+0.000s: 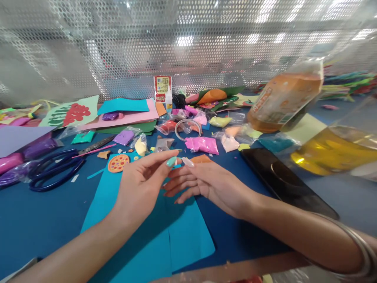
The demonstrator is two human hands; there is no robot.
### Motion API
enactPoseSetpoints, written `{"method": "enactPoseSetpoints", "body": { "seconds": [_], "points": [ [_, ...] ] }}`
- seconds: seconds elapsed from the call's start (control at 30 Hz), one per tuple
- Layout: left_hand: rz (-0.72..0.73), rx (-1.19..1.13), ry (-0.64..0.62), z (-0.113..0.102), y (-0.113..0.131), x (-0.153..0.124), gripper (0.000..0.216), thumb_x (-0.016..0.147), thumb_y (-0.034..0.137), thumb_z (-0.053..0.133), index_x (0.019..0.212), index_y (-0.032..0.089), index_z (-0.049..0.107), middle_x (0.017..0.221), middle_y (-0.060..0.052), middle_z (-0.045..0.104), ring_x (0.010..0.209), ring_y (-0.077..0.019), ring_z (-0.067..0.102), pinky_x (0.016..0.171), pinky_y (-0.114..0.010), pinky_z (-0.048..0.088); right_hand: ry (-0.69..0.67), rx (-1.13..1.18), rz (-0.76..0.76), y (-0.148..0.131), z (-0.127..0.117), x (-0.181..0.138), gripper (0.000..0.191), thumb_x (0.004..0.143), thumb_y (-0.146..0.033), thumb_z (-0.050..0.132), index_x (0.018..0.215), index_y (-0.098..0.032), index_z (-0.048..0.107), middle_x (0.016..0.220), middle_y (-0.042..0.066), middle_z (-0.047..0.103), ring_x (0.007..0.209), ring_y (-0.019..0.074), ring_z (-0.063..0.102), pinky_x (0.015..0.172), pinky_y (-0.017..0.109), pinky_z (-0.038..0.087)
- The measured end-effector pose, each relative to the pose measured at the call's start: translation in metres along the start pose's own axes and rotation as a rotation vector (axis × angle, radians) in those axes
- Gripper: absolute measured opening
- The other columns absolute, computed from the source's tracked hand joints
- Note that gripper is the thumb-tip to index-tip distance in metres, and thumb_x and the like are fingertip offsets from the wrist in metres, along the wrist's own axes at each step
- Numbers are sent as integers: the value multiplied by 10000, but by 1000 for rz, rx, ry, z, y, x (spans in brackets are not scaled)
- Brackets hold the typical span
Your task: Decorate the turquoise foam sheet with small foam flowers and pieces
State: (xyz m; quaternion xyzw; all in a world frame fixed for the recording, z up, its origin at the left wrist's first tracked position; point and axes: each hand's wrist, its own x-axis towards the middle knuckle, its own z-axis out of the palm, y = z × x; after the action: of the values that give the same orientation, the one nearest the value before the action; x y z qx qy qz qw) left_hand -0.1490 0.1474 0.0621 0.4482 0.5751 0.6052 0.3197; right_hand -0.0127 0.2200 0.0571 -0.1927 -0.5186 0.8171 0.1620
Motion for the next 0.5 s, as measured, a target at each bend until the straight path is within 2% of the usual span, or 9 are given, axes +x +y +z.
{"method": "enactPoseSetpoints", "body": {
  "seconds": [0.07,0.2,0.4,0.5],
  "points": [
    [-54,-96,-18,-2,-1,1,154,737,262,675,883,271,724,871,9,718,775,-129,659,635,-161,530,10,-19,16,-1,-1,-1,339,773,-419,614,894,-104,654,830,92,673,762,166,655,696,293,527],
    [-196,-203,-168,-4,2,0,141,722,268,690,856,262,732,804,-3,723,700,-120,657,576,-151,527,3,-79,-31,-1,-2,-2,300,677,-281,728,930,-137,654,892,54,666,854,160,637,753,291,516],
    [-185,-195,-238,0,6,-4,129,725,232,686,841,251,739,748,-6,716,680,-123,647,589,-175,539,141,-138,-30,2,-5,0,300,607,-375,763,768,-130,699,680,31,670,675,128,651,636,242,530],
    [-161,-199,-267,1,6,-5,138,740,227,675,860,256,736,737,-7,712,639,-122,638,581,-200,550,172,-174,-88,2,-5,-1,311,585,-403,769,710,-126,705,610,24,652,582,115,632,558,219,514]
  ]
}}
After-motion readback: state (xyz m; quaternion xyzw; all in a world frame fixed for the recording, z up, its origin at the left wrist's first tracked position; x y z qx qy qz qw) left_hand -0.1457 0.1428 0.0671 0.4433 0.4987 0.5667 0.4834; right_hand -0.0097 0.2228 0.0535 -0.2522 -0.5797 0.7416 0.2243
